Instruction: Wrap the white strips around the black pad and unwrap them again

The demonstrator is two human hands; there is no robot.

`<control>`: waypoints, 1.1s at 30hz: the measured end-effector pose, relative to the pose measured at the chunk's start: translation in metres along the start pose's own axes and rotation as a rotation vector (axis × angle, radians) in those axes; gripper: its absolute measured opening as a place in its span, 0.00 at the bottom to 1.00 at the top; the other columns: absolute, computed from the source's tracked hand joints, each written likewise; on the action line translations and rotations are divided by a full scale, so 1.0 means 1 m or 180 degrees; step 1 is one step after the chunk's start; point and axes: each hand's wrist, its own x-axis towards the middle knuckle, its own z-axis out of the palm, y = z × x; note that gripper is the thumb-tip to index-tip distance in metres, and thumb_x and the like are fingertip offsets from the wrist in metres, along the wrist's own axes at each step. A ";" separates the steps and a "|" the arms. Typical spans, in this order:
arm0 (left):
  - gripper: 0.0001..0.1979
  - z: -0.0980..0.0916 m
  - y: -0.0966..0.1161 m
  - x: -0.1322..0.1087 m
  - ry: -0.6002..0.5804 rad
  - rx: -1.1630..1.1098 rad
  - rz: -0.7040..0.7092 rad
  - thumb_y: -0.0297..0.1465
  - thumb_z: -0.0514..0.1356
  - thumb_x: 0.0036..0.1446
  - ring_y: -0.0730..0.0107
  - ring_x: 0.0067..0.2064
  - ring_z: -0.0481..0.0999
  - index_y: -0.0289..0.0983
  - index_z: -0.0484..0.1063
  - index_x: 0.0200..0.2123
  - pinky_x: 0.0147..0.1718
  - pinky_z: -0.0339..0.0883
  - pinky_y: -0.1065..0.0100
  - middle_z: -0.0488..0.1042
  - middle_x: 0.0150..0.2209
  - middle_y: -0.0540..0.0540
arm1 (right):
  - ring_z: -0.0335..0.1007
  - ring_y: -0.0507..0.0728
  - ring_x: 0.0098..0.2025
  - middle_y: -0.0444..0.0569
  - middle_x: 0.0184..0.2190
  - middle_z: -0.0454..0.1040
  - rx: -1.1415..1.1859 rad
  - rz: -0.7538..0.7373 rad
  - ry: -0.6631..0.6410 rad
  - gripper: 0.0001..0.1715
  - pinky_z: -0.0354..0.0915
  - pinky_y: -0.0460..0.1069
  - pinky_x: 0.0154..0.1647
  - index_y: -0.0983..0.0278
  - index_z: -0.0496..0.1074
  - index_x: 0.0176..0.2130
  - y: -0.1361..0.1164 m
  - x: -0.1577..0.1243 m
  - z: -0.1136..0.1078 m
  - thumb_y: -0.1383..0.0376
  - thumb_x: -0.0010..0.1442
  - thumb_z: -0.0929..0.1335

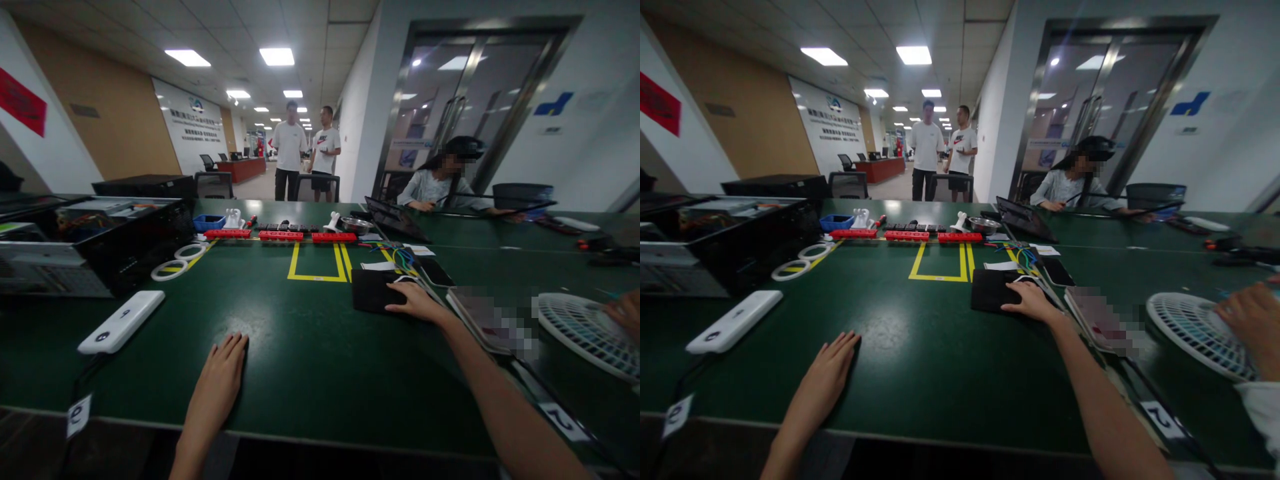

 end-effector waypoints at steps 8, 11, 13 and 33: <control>0.20 0.000 -0.001 0.000 -0.0013 0.0057 0.0045 0.30 0.44 0.64 0.56 0.59 0.63 0.33 0.67 0.54 0.57 0.55 0.50 0.68 0.56 0.38 | 0.48 0.70 0.61 0.59 0.58 0.60 0.0065 -0.0695 -0.0304 0.50 0.46 0.63 0.60 0.67 0.61 0.59 -0.079 -0.011 -0.004 0.39 0.48 0.65; 0.20 0.001 0.000 0.001 -0.0021 0.0091 0.0038 0.31 0.45 0.64 0.55 0.59 0.63 0.33 0.67 0.54 0.56 0.56 0.50 0.68 0.56 0.37 | 0.55 0.66 0.58 0.61 0.55 0.63 0.0082 -0.1219 -0.0234 0.49 0.52 0.60 0.58 0.70 0.61 0.59 -0.122 -0.022 0.002 0.39 0.51 0.64; 0.20 0.001 0.000 0.002 -0.0047 0.0098 0.0022 0.32 0.47 0.63 0.55 0.59 0.64 0.33 0.67 0.54 0.56 0.56 0.49 0.68 0.56 0.37 | 0.56 0.66 0.56 0.63 0.53 0.64 -0.0031 -0.1437 -0.0129 0.48 0.54 0.59 0.57 0.72 0.61 0.59 -0.150 -0.032 0.008 0.40 0.53 0.63; 0.23 -0.012 0.051 0.013 -0.0680 -0.0339 0.0799 0.36 0.56 0.60 0.54 0.62 0.57 0.48 0.61 0.58 0.56 0.55 0.46 0.61 0.61 0.45 | 0.36 0.72 0.65 0.62 0.64 0.46 -0.0743 -0.0007 0.1090 0.37 0.42 0.70 0.58 0.66 0.50 0.63 -0.102 -0.013 0.007 0.58 0.58 0.62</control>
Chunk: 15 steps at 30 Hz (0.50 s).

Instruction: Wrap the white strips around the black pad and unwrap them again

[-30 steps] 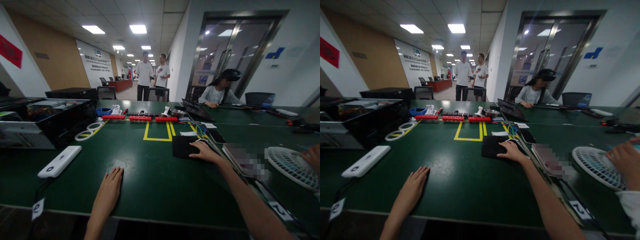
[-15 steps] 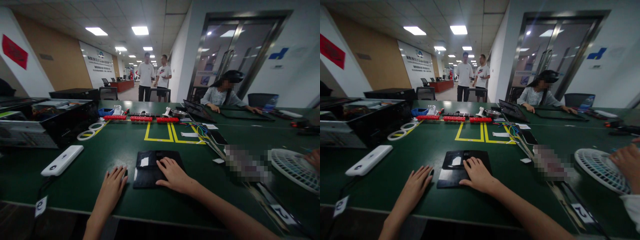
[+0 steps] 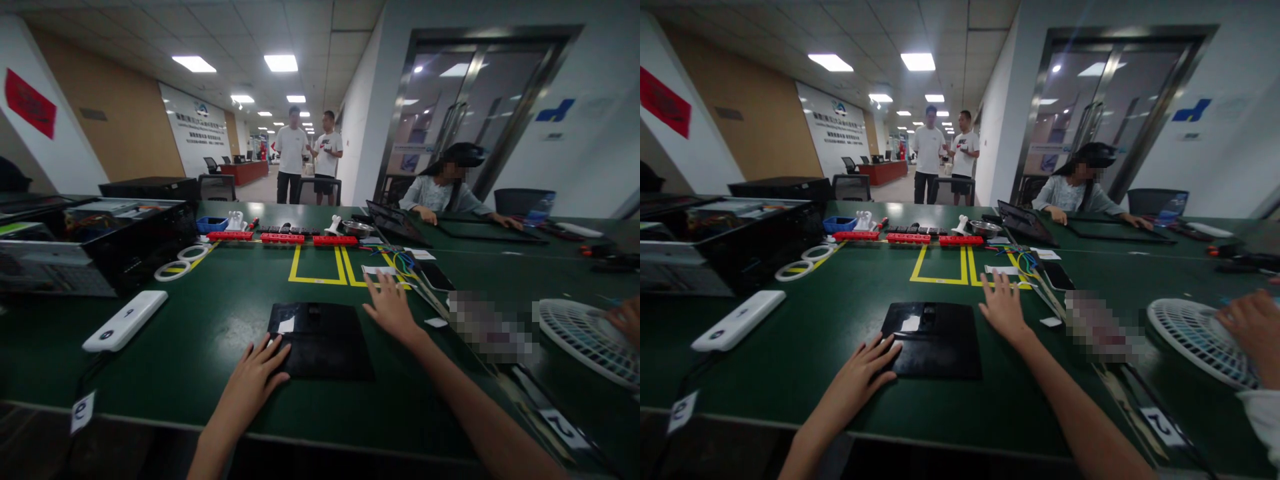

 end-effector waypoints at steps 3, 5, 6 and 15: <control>0.23 -0.003 0.003 0.002 -0.0082 0.0072 -0.0078 0.36 0.55 0.60 0.53 0.62 0.56 0.46 0.61 0.59 0.56 0.55 0.46 0.60 0.61 0.45 | 0.39 0.74 0.64 0.68 0.63 0.46 -0.0410 0.0841 -0.0069 0.37 0.46 0.71 0.56 0.71 0.50 0.62 0.057 0.004 0.007 0.64 0.56 0.62; 0.22 -0.006 0.006 0.004 -0.0105 0.0092 -0.0129 0.36 0.55 0.61 0.53 0.63 0.56 0.46 0.61 0.59 0.56 0.54 0.46 0.60 0.61 0.45 | 0.50 0.74 0.60 0.73 0.59 0.54 -0.0422 0.1214 -0.0317 0.34 0.54 0.68 0.52 0.75 0.53 0.61 0.084 0.002 0.010 0.67 0.56 0.60; 0.22 -0.008 0.008 0.004 -0.0126 0.0093 -0.0152 0.36 0.54 0.61 0.53 0.63 0.56 0.46 0.61 0.59 0.56 0.54 0.45 0.60 0.61 0.45 | 0.57 0.73 0.57 0.73 0.56 0.60 -0.0387 0.1312 -0.0441 0.32 0.59 0.66 0.49 0.75 0.55 0.59 0.093 0.001 0.012 0.68 0.57 0.59; 0.22 -0.006 0.008 0.010 -0.0182 0.0001 -0.0235 0.35 0.53 0.62 0.52 0.64 0.52 0.46 0.59 0.60 0.56 0.52 0.42 0.58 0.62 0.44 | 0.72 0.66 0.44 0.66 0.39 0.74 -0.0079 0.1332 -0.0521 0.18 0.65 0.58 0.43 0.70 0.72 0.46 0.096 0.011 0.004 0.71 0.58 0.60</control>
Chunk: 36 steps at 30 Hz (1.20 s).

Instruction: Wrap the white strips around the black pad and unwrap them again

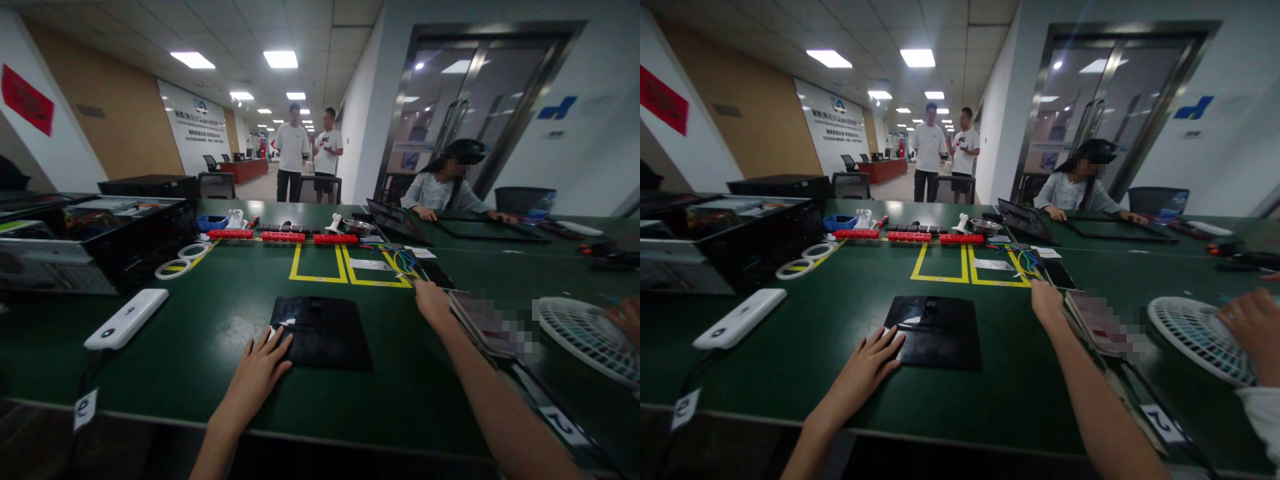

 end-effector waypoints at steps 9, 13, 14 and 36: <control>0.20 -0.008 -0.014 -0.010 0.1515 -0.1126 -0.0754 0.35 0.45 0.64 0.62 0.57 0.67 0.39 0.65 0.55 0.55 0.60 0.57 0.69 0.55 0.43 | 0.70 0.59 0.46 0.52 0.44 0.75 0.1361 -0.1789 0.0180 0.21 0.65 0.54 0.48 0.63 0.72 0.48 -0.058 -0.031 -0.031 0.66 0.60 0.58; 0.19 -0.015 -0.009 -0.018 0.1824 -0.1185 -0.0912 0.34 0.45 0.63 0.60 0.53 0.71 0.38 0.67 0.53 0.51 0.65 0.58 0.73 0.52 0.43 | 0.71 0.55 0.43 0.52 0.42 0.75 0.1512 -0.2893 -0.0182 0.22 0.67 0.51 0.45 0.64 0.72 0.48 -0.101 -0.071 -0.027 0.72 0.60 0.57; 0.19 -0.014 -0.005 -0.019 0.1811 -0.1140 -0.0787 0.34 0.46 0.63 0.61 0.54 0.71 0.38 0.67 0.52 0.52 0.65 0.58 0.73 0.52 0.43 | 0.71 0.55 0.42 0.52 0.43 0.74 0.1283 -0.3054 -0.0200 0.23 0.67 0.50 0.44 0.64 0.71 0.49 -0.110 -0.081 -0.024 0.74 0.59 0.57; 0.27 0.022 0.053 -0.005 0.0721 0.0383 0.0320 0.42 0.54 0.59 0.41 0.61 0.58 0.37 0.61 0.59 0.54 0.51 0.36 0.65 0.58 0.39 | 0.67 0.61 0.45 0.55 0.43 0.72 -0.0308 -0.3723 0.0532 0.17 0.67 0.53 0.39 0.68 0.66 0.50 -0.147 -0.133 -0.006 0.72 0.61 0.60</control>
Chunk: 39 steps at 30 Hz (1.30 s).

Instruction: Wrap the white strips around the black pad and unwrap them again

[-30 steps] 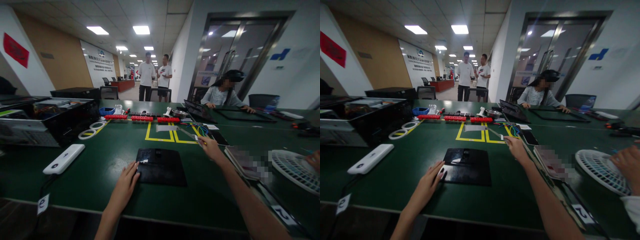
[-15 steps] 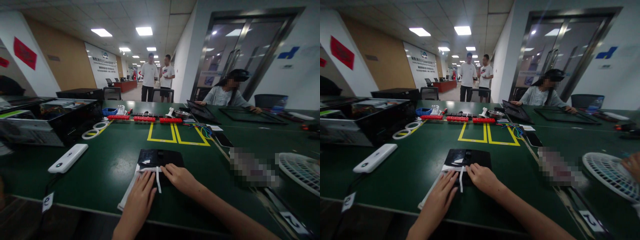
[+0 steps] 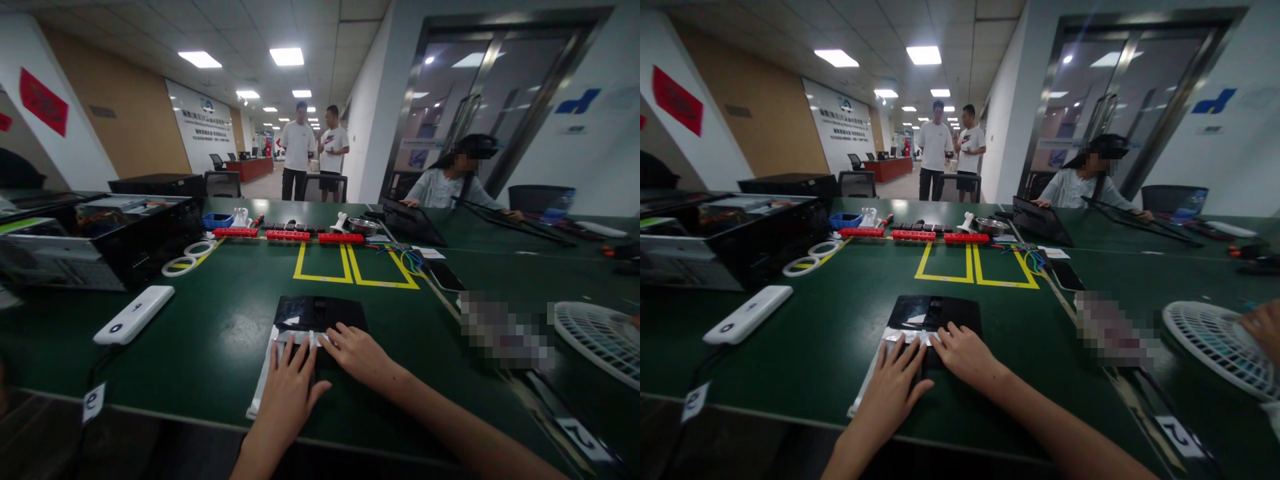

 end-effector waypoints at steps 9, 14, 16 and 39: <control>0.30 -0.001 0.000 -0.001 -0.0238 0.0027 0.0016 0.44 0.53 0.59 0.39 0.61 0.57 0.35 0.59 0.60 0.54 0.50 0.35 0.64 0.59 0.37 | 0.53 0.64 0.61 0.56 0.59 0.60 0.1019 0.0151 -0.0532 0.24 0.57 0.61 0.55 0.62 0.60 0.59 0.012 -0.003 -0.009 0.68 0.64 0.58; 0.31 -0.006 0.002 -0.003 -0.0332 0.0139 0.0002 0.43 0.54 0.59 0.42 0.62 0.55 0.35 0.56 0.61 0.55 0.49 0.37 0.61 0.61 0.39 | 0.24 0.66 0.67 0.55 0.67 0.36 0.2187 -0.0031 -0.1533 0.45 0.31 0.66 0.63 0.63 0.36 0.66 0.024 -0.008 -0.016 0.47 0.61 0.58; 0.31 -0.006 0.003 -0.004 -0.0370 0.0170 -0.0006 0.43 0.53 0.59 0.43 0.63 0.53 0.35 0.55 0.62 0.56 0.49 0.38 0.59 0.62 0.39 | 0.19 0.66 0.66 0.56 0.67 0.30 0.2297 -0.0021 -0.1707 0.50 0.26 0.66 0.62 0.65 0.33 0.66 0.025 -0.007 -0.018 0.44 0.59 0.59; 0.21 -0.005 -0.094 -0.027 -0.0116 -0.0219 -0.0765 0.26 0.40 0.64 0.62 0.60 0.62 0.32 0.62 0.57 0.58 0.55 0.54 0.65 0.58 0.38 | 0.26 0.64 0.67 0.50 0.67 0.37 0.1894 -0.0063 -0.0648 0.39 0.31 0.68 0.62 0.56 0.39 0.66 -0.010 0.010 -0.010 0.51 0.63 0.59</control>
